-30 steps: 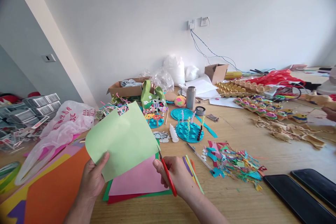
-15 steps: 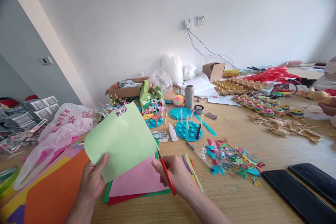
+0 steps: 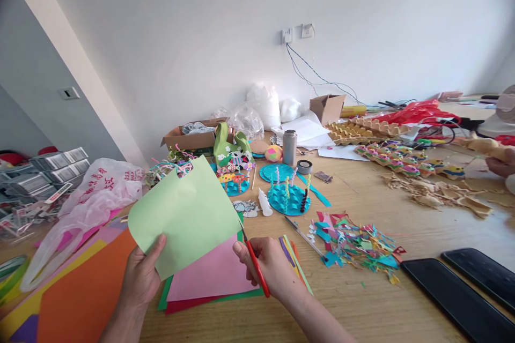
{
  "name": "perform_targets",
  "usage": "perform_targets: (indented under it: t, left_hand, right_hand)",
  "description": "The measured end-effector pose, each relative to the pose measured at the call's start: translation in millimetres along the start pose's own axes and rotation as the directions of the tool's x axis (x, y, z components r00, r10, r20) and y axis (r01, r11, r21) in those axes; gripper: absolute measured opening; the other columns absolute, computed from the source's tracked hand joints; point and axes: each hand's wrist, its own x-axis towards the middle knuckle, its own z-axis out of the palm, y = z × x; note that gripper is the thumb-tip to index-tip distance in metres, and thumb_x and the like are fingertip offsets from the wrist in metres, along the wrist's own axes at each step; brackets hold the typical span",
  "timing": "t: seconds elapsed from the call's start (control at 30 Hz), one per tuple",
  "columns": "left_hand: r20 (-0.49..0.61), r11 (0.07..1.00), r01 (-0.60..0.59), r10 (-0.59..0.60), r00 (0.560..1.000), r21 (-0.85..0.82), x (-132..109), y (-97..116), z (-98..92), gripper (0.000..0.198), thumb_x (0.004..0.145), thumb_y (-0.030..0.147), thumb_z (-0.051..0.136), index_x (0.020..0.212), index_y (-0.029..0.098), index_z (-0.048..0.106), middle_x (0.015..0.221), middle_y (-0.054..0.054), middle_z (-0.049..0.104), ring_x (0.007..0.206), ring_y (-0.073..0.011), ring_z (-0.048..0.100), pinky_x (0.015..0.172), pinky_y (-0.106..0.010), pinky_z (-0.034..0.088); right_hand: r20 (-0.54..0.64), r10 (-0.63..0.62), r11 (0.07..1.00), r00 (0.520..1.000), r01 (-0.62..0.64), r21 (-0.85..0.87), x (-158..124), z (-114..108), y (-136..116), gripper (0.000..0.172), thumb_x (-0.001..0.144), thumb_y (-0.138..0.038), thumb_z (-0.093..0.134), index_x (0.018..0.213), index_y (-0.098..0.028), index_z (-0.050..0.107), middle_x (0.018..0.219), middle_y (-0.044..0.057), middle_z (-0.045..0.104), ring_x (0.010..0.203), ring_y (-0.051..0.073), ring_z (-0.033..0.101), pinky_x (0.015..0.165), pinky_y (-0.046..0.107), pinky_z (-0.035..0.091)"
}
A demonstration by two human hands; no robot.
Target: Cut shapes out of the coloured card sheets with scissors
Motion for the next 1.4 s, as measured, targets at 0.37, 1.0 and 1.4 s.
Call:
perform_targets:
  t: [0.37, 1.0, 1.4]
  left_hand:
    - [-0.005, 1.000, -0.015, 0.015, 1.000, 0.011, -0.3, 0.0, -0.8, 0.064, 0.061, 0.039, 0.085, 0.118, 0.017, 0.067, 0.107, -0.011, 0.075, 0.099, -0.0321, 0.069, 0.084, -0.042, 0.057]
    - [-0.007, 1.000, -0.019, 0.019, 1.000, 0.007, 0.0, 0.2, 0.8, 0.063, 0.061, 0.039, 0.085, 0.117, 0.018, 0.068, 0.106, -0.010, 0.075, 0.097, -0.0305, 0.070, 0.084, -0.040, 0.057]
    - [0.005, 1.000, -0.001, 0.001, 1.000, 0.018, 0.4, -0.4, -1.5, 0.061, 0.063, 0.040, 0.084, 0.117, 0.018, 0.068, 0.108, -0.010, 0.075, 0.100, -0.0313, 0.069, 0.084, -0.040, 0.057]
  right_hand:
    - [0.009, 0.004, 1.000, 1.000, -0.004, -0.003, -0.6, 0.2, -1.8, 0.065, 0.083, -0.075, 0.042, 0.067, -0.015, 0.061, 0.053, 0.006, 0.066, 0.045, 0.015, 0.060, 0.044, 0.022, 0.040]
    - [0.004, 0.000, 1.000, 1.000, 0.000, -0.002, 0.6, 1.0, 0.4, 0.062, 0.084, -0.073, 0.043, 0.067, -0.016, 0.061, 0.053, 0.005, 0.066, 0.045, 0.015, 0.061, 0.045, 0.022, 0.041]
    - [0.003, -0.002, 1.000, 1.000, 0.002, 0.011, 0.1, 1.1, 2.2, 0.061, 0.085, -0.071, 0.044, 0.067, -0.016, 0.061, 0.052, 0.004, 0.066, 0.045, 0.015, 0.060, 0.045, 0.022, 0.041]
